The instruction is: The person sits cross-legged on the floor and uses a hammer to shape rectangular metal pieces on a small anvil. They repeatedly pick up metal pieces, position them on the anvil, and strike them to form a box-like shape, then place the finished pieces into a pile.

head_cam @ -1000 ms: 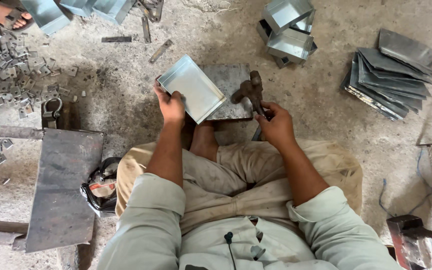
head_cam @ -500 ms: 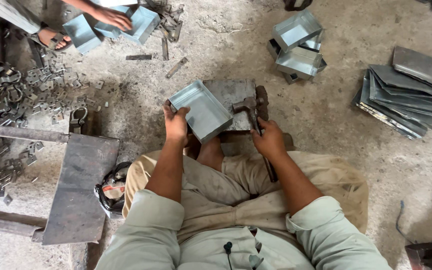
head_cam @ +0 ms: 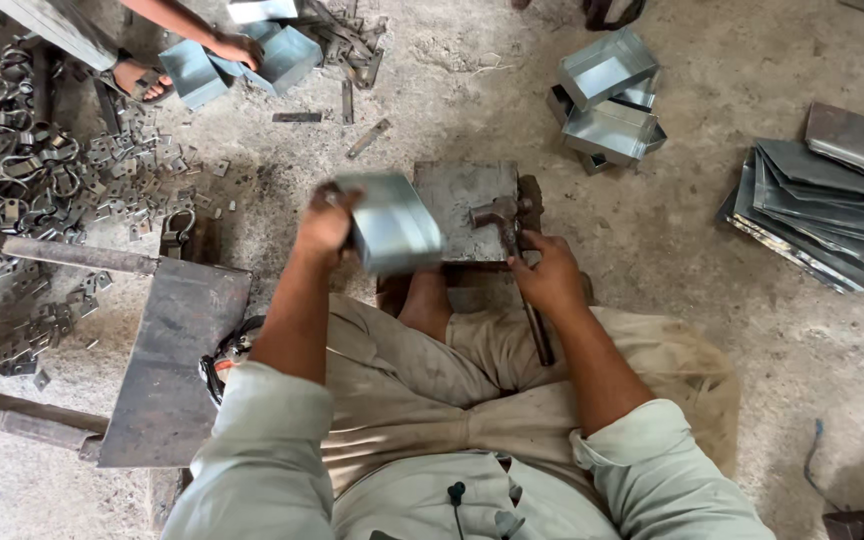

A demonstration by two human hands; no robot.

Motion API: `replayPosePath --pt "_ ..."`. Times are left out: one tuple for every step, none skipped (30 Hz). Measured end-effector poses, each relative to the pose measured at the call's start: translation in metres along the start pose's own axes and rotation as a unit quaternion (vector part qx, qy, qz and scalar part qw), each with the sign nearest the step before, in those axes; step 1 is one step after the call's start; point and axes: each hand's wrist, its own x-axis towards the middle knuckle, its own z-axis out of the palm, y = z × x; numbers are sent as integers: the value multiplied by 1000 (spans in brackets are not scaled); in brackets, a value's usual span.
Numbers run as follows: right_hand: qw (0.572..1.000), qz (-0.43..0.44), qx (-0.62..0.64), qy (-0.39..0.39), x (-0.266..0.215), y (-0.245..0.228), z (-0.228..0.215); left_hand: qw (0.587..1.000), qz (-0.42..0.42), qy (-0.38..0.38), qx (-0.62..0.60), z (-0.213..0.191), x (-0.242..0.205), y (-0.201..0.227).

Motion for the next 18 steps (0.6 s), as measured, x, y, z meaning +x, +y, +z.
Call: replayPosePath --pt "1000 4 6 -4 -1 -1 0 995 -3 87 -52 -4 8 7" --pt "1000 7 2 -5 -1 -1 0 980 -3 173 -102 -11 14 17" --pt "1000 11 -3 -6 -1 -2 -1 968 23 152 -197 -14 15 25" --pt "1000 14 -7 -7 -1 -4 -2 947 48 130 -291 -17 15 32" --pt "1000 21 -13 -10 -2 -7 -4 915 72 107 -382 -18 15 36" --pt "999 28 -19 -13 -2 -10 -7 922 61 118 -365 -17 13 35" --pt "999 33 -25 -16 -2 -13 -10 927 50 129 -348 -16 13 31" --pt "998 40 -35 -22 -1 -16 -13 932 39 140 -331 -15 13 24" --pt "998 48 -44 -26 -2 -18 -14 939 36 132 -317 -15 13 11" --pt "997 57 -53 -31 -2 -20 -15 944 33 124 -303 -13 11 -6" --pt "998 47 -44 -28 -3 -19 -14 950 28 116 -287 -12 11 -25" --pt "998 38 -36 -26 -2 -17 -11 954 -1 119 -275 -11 13 -44" --pt "999 27 -29 -24 -2 -15 -9 956 -30 122 -264 -9 16 -61" --pt "999 29 -24 -26 -4 -12 -6 966 -60 115 -222 -7 18 -77" --pt "999 29 -19 -27 -3 -10 -2 974 -88 107 -180 -5 21 -88" --pt "999 28 -15 -28 -3 -8 1 979 -115 99 -139 -5 22 -96" --pt "999 18 -16 -26 -2 -5 3 988 -95 91 -85 -3 24 -101" --pt "1000 7 -18 -23 -2 -3 5 993 -74 83 -31 1 24 -104"
